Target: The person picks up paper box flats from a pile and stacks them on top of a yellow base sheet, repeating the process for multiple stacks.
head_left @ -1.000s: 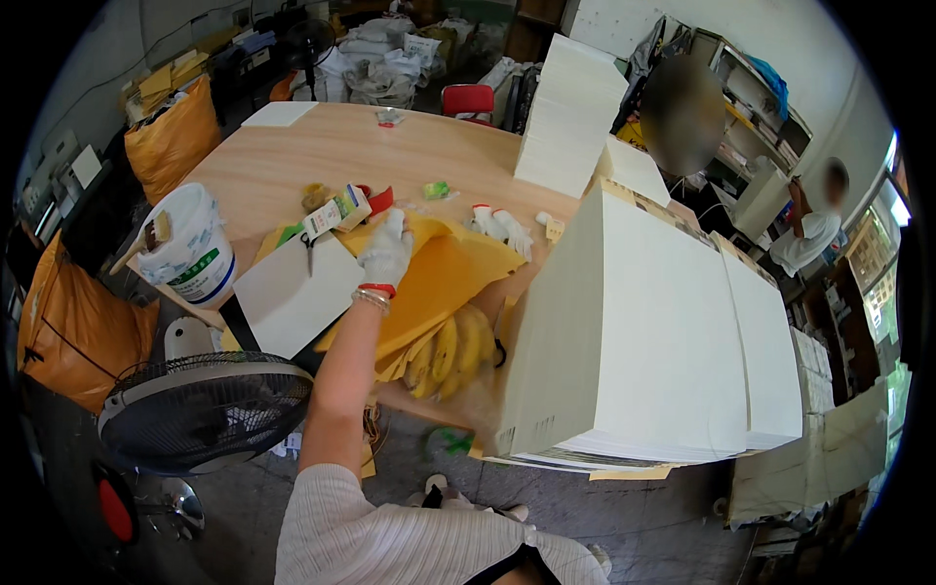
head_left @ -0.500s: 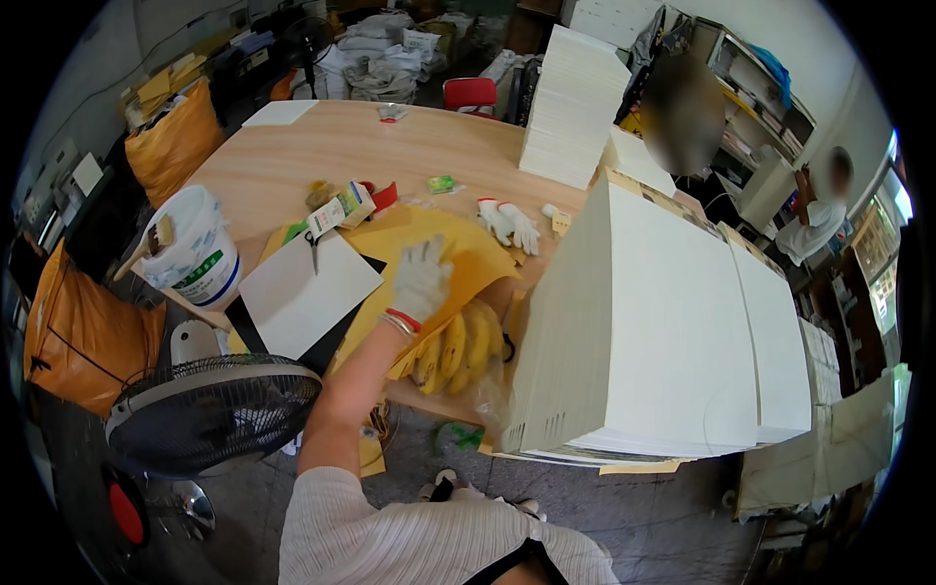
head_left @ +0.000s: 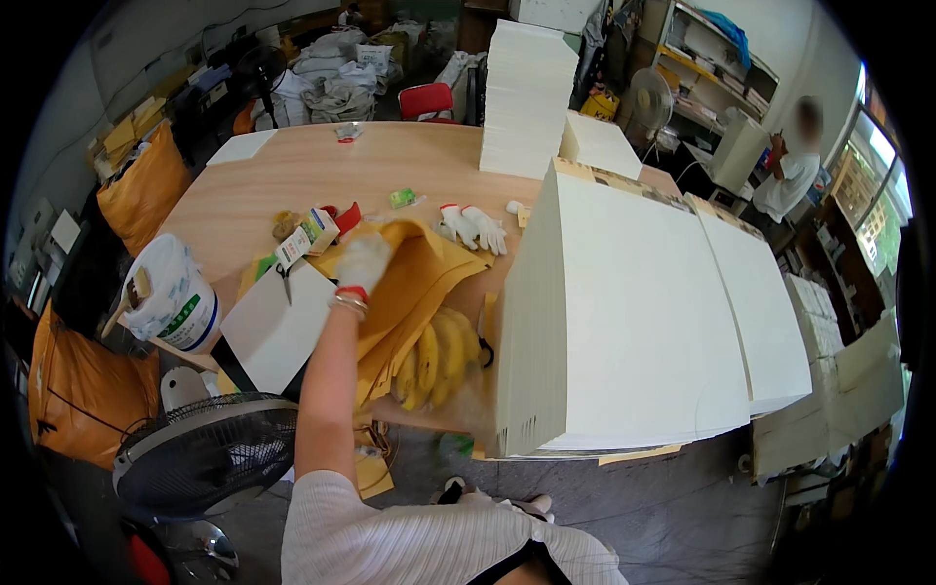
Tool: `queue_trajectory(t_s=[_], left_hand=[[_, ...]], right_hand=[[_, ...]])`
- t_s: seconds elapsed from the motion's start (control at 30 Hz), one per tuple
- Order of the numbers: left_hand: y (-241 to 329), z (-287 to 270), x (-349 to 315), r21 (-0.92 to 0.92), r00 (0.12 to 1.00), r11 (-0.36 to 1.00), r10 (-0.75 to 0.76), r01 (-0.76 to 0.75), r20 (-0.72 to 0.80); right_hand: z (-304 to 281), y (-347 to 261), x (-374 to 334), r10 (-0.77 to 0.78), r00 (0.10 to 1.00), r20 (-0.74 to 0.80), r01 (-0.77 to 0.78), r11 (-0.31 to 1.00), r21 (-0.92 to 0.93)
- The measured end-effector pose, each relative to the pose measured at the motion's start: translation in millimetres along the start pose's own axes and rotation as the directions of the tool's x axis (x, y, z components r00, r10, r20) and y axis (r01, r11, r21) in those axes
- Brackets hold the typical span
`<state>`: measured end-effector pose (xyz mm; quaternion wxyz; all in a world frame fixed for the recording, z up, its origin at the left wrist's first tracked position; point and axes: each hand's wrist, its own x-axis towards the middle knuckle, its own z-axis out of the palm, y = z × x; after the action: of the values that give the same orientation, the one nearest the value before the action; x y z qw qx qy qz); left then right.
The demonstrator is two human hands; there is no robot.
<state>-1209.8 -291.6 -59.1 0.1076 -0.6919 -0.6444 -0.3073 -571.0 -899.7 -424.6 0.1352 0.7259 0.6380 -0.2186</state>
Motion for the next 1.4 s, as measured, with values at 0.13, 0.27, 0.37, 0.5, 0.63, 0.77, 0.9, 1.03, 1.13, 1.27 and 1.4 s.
queue_trajectory(t_s=[0.13,0.27,0.37,0.5,0.63,0.77,0.9,1.03,1.13,1.27,1.4], left_hand=[[-11.5,-73.0,53.0,0.291,0.984,0.942,0.139,-0.167,0.114],[-33.1,-116.2,72.7,-0.047,0.995,0.996,-0.074,0.077,0.074],[-22.7,-146.8,70.7,-0.588,0.961,0.76,-0.237,0.276,0.144],[-11.9,-169.1,62.5,-0.906,0.875,-0.222,-0.255,0.361,0.411],[-10.1,-154.5,47.8,-0.846,0.835,-0.409,-0.28,0.343,0.474],[-68.4,-65.8,14.0,-0.876,0.775,-0.276,-0.411,0.395,0.479],[-180.5,13.1,-50.1,-0.578,0.674,0.415,-0.648,0.703,0.354],[-109.5,37.1,-67.2,0.14,0.764,0.858,-0.505,0.494,0.402],[-57.5,-3.2,-76.5,0.124,0.609,0.62,-0.784,0.774,0.118],[-33.2,5.9,-119.5,-0.414,0.952,0.857,-0.281,0.306,0.121],[128.2,-77.1,-151.3,-0.127,0.834,0.916,0.4,-0.381,0.381]], right_hand=[[-12.7,-27.8,-23.6,0.12,0.971,-0.208,-0.094,0.987,0.131],[-51.3,-46.5,-9.7,0.149,0.964,-0.221,-0.108,0.976,0.19],[-94.6,-71.2,1.8,0.123,0.961,-0.249,-0.085,0.984,0.159],[-103.0,-83.7,35.6,0.469,0.854,0.226,-0.26,0.008,0.966],[-161.1,-116.6,24.8,0.377,0.925,-0.041,-0.102,0.352,0.931],[-87.0,-56.8,40.3,-0.071,0.918,-0.39,0.167,0.961,0.219],[-99.9,-67.9,49.4,0.164,0.985,-0.052,-0.116,0.857,0.501],[-96.9,-43.7,16.5,0.256,0.961,-0.102,-0.196,0.895,0.4],[-91.2,-27.0,21.3,0.362,0.931,-0.052,-0.29,0.818,0.498],[-95.9,-12.3,34.5,0.107,0.992,-0.063,-0.095,0.981,0.166],[-95.6,-14.1,35.5,0.08,0.985,-0.153,-0.03,0.952,0.304]])
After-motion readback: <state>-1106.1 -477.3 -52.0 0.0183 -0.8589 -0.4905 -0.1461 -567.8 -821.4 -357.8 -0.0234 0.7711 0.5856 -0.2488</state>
